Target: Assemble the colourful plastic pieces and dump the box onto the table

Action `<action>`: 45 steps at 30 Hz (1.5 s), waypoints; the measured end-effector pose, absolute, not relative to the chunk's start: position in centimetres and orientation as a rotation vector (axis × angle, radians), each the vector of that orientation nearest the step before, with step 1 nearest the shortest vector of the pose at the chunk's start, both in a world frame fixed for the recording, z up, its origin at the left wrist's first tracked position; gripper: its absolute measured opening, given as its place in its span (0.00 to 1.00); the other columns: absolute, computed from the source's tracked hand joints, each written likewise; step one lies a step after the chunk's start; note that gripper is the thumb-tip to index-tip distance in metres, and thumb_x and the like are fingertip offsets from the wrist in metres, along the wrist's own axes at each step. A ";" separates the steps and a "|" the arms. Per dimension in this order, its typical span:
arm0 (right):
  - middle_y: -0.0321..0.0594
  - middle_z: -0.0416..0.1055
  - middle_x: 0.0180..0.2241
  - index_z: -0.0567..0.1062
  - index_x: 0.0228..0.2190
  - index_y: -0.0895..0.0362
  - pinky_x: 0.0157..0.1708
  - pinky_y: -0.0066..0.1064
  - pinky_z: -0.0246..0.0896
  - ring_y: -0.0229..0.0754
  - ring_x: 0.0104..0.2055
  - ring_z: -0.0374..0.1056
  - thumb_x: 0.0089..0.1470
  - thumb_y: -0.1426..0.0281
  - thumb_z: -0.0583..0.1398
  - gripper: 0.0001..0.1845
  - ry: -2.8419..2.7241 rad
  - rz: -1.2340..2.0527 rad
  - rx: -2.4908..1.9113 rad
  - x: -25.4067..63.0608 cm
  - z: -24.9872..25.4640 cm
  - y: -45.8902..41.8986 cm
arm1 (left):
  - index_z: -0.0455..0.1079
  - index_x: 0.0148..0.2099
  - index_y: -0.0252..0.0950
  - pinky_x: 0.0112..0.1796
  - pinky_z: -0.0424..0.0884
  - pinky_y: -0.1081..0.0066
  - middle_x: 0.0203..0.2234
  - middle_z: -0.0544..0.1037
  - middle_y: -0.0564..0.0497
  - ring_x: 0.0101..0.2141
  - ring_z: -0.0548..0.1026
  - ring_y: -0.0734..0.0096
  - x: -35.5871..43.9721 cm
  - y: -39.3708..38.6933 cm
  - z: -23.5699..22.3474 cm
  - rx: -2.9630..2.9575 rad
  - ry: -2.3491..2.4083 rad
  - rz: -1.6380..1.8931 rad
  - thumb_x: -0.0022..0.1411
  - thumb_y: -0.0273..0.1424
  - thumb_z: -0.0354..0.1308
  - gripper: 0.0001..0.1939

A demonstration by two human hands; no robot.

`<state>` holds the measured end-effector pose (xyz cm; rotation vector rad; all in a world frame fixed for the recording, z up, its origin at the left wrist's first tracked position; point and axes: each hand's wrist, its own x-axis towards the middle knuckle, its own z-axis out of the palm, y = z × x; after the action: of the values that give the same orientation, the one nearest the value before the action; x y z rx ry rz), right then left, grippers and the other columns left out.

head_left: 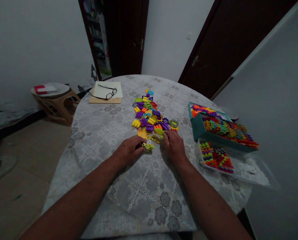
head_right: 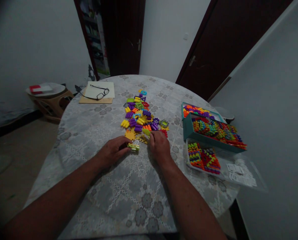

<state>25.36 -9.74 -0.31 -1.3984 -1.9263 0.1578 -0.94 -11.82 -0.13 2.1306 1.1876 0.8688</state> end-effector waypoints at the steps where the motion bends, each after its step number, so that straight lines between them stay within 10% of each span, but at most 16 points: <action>1: 0.49 0.82 0.45 0.82 0.47 0.56 0.52 0.41 0.70 0.51 0.48 0.76 0.73 0.67 0.56 0.14 -1.911 0.183 -1.363 25.5 -0.1 -10.0 | 0.78 0.51 0.41 0.48 0.76 0.61 0.41 0.83 0.48 0.39 0.79 0.63 -0.9 -11.9 -0.1 2.132 1.186 0.869 0.69 0.30 0.63 0.09; 19: 0.45 0.84 0.45 0.83 0.49 0.52 0.52 0.39 0.75 0.47 0.47 0.80 0.74 0.65 0.58 0.13 -2.064 0.554 -1.052 23.7 0.1 -12.0 | 0.78 0.54 0.41 0.50 0.77 0.60 0.45 0.84 0.47 0.44 0.81 0.61 -1.2 -11.8 -0.7 2.125 1.157 0.904 0.69 0.29 0.63 0.12; 33: 0.54 0.75 0.59 0.79 0.59 0.54 0.61 0.49 0.70 0.56 0.59 0.70 0.71 0.71 0.62 0.18 -2.347 0.100 -1.247 20.9 -1.2 -10.6 | 0.76 0.49 0.40 0.44 0.79 0.63 0.37 0.83 0.51 0.36 0.79 0.65 -2.4 -11.8 1.8 1.610 1.602 1.375 0.69 0.38 0.63 0.10; 45: 0.52 0.78 0.52 0.80 0.42 0.56 0.53 0.42 0.68 0.52 0.51 0.71 0.71 0.71 0.61 0.06 -2.429 -0.098 -1.298 18.7 -1.1 -9.5 | 0.77 0.49 0.40 0.44 0.79 0.60 0.37 0.84 0.51 0.37 0.81 0.61 -2.4 -11.5 1.4 1.524 1.619 1.398 0.65 0.42 0.64 0.15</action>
<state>18.69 -9.47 -1.09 -1.2982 -2.4288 -0.0981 -2.36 -11.49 1.41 1.5244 1.6185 1.3980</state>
